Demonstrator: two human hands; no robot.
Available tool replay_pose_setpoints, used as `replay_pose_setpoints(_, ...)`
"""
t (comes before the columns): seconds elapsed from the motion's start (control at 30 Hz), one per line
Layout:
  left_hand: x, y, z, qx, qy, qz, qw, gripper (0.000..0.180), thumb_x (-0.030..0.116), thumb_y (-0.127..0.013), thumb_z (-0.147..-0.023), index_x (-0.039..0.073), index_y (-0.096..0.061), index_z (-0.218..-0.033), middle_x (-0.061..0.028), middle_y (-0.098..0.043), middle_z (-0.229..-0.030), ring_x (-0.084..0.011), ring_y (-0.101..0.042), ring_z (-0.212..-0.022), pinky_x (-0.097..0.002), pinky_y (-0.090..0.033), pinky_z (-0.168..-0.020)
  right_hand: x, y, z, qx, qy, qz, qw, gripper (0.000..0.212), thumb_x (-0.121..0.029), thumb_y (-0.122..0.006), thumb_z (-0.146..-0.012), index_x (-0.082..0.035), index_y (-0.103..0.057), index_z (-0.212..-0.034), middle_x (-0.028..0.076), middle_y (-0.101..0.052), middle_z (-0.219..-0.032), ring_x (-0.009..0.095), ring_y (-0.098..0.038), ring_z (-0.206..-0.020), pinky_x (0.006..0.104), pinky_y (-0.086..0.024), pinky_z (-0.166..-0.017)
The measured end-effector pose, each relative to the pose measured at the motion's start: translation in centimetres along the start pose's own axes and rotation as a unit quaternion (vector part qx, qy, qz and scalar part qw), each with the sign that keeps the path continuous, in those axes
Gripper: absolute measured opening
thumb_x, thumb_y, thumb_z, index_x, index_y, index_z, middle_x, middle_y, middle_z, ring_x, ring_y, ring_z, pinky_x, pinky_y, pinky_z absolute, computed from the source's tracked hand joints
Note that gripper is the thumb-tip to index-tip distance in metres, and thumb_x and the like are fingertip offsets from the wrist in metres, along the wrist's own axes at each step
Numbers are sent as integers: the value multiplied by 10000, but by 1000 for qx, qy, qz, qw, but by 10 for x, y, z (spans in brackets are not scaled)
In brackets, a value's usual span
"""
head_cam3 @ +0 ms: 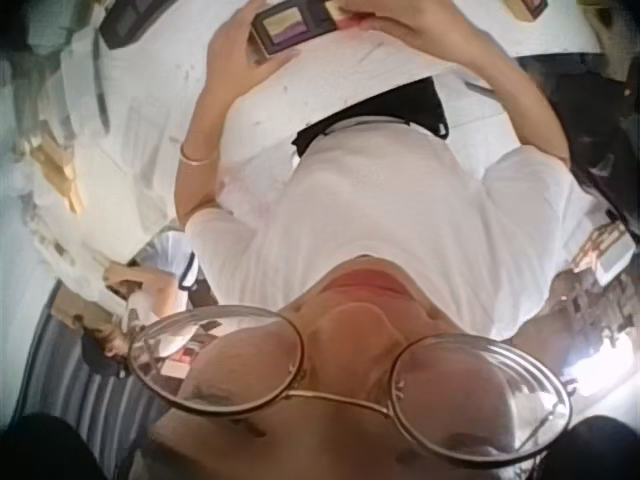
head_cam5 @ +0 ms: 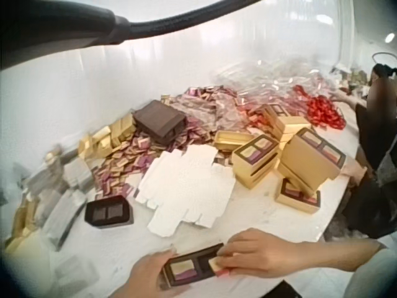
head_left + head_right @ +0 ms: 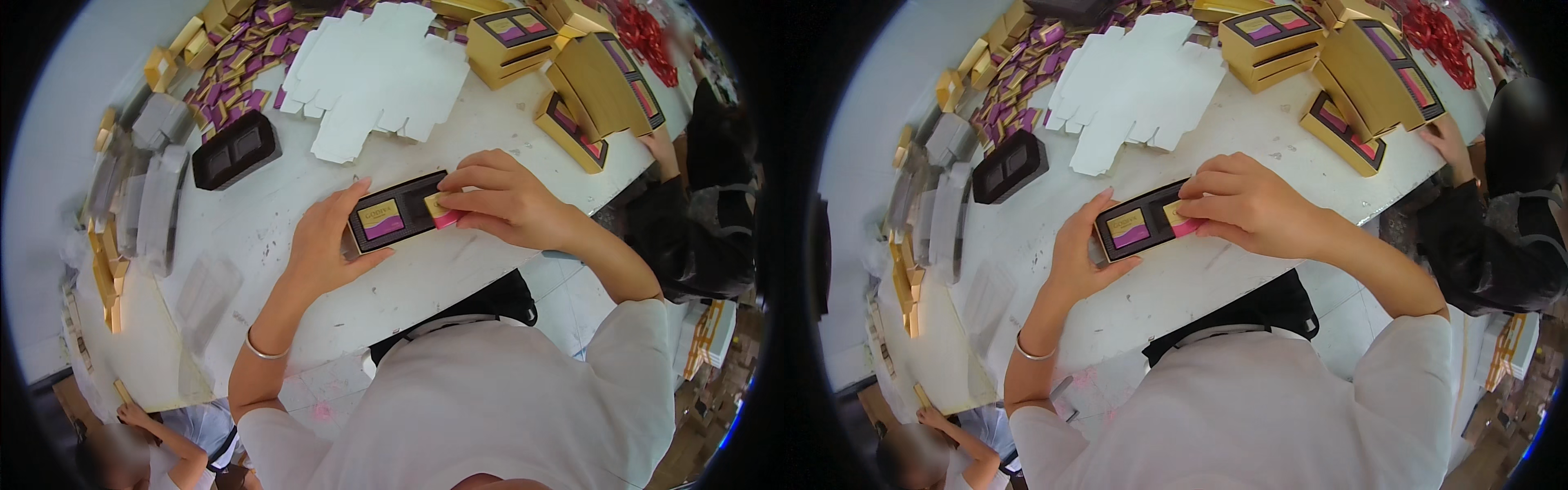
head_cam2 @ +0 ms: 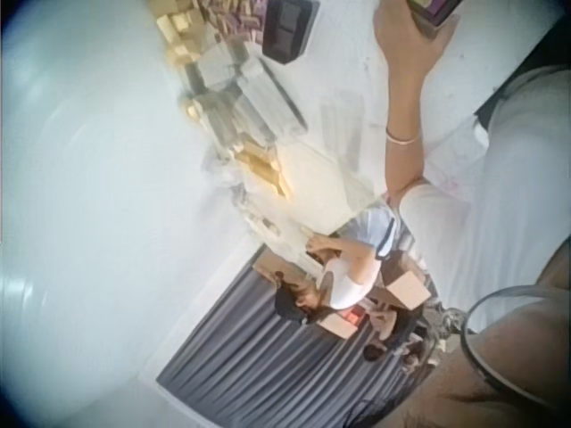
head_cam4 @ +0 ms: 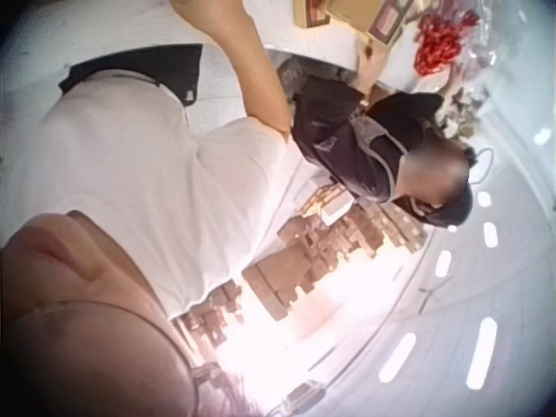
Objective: The person repeatedly picks up small rectangular cosmetic compacts, opens them, places colored inserts into the trays, closes the lids, and stacks the finished units on the table. The process is continuous and repetitive throughout the clip.
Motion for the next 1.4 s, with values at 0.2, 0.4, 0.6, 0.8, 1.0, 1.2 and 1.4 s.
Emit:
replay_pose_setpoints(0.2, 9, 4, -3, 2, -6, -23, 1000, 816, 308, -822, -612, 98, -442, -1302, -135, -598, -1082, -326, -573, -931, -401, -451, -809, 54, -36, 1, 9, -167, -257, 952, 89, -46, -705, -754, -74, -648, -817, 77, -467, -1132, 223, -439, -1102, 349, -381, -926)
replay_pose_setpoints(0.4, 7, -4, -5, -30, 21, -31, 999, 836, 203, -828, -596, 26, -425, -1306, -145, -600, -1024, -273, -610, -896, -344, -487, -774, 49, -48, 8, 63, -174, -257, 948, 106, -17, -667, -772, -57, -607, -850, 104, -481, -1220, 272, -433, -1184, 386, -349, -998)
replay_pose_setpoints(0.6, 13, -4, -2, -13, 41, -46, 998, 807, 174, -806, -613, 21, -421, -1306, -137, -604, -990, -263, -617, -874, -337, -493, -759, 4, -41, 17, 92, -19, 158, 983, 310, -134, -640, -810, -10, -589, -1090, 155, -506, -1276, 314, -435, -1229, 469, -340, -1029)
replay_pose_setpoints(0.8, 9, -10, 1, -7, 69, -31, 997, 791, 232, -809, -607, 27, -439, -1276, -151, -598, -1018, -292, -604, -889, -365, -483, -772, 22, -28, 19, 126, -80, 21, 989, 347, -133, -673, -775, -102, -611, -1114, 119, -526, -1252, 311, -455, -1197, 457, -329, -1026)
replay_pose_setpoints(1.0, 9, -11, 2, 22, 41, -20, 999, 781, 224, -812, -593, 27, -445, -1253, -143, -583, -964, -298, -595, -841, -374, -477, -736, 54, -42, 7, 89, -163, -165, 969, 201, -108, -670, -772, -109, -597, -959, 87, -555, -1044, 283, -509, -982, 397, -324, -950)
replay_pose_setpoints(1.2, 15, -10, -1, 19, 66, -16, 998, 780, 190, -813, -591, 12, -441, -1253, -138, -577, -952, -287, -595, -834, -358, -481, -750, 46, -39, 16, 137, -112, -143, 974, 296, -114, -679, -764, -86, -537, -1022, 109, -541, -1067, 309, -507, -990, 420, -383, -903)
replay_pose_setpoints(1.4, 41, -28, 0, 0, 0, 70, 998, 834, 151, -800, -652, 9, -338, -1332, -204, -521, -1221, -287, -564, -931, -364, -460, -812, 9, -6, 59, 112, -27, -26, 993, 428, -183, -732, -729, -67, -575, -1110, 194, -498, -1199, 360, -494, -1095, 434, -408, -916)
Point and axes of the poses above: each hand's wrist, its own z-axis away from the middle knuckle, its own y-axis out of the back of the hand, x = y × z, the point moved 9 cm from there along -z, towards the middle knuckle
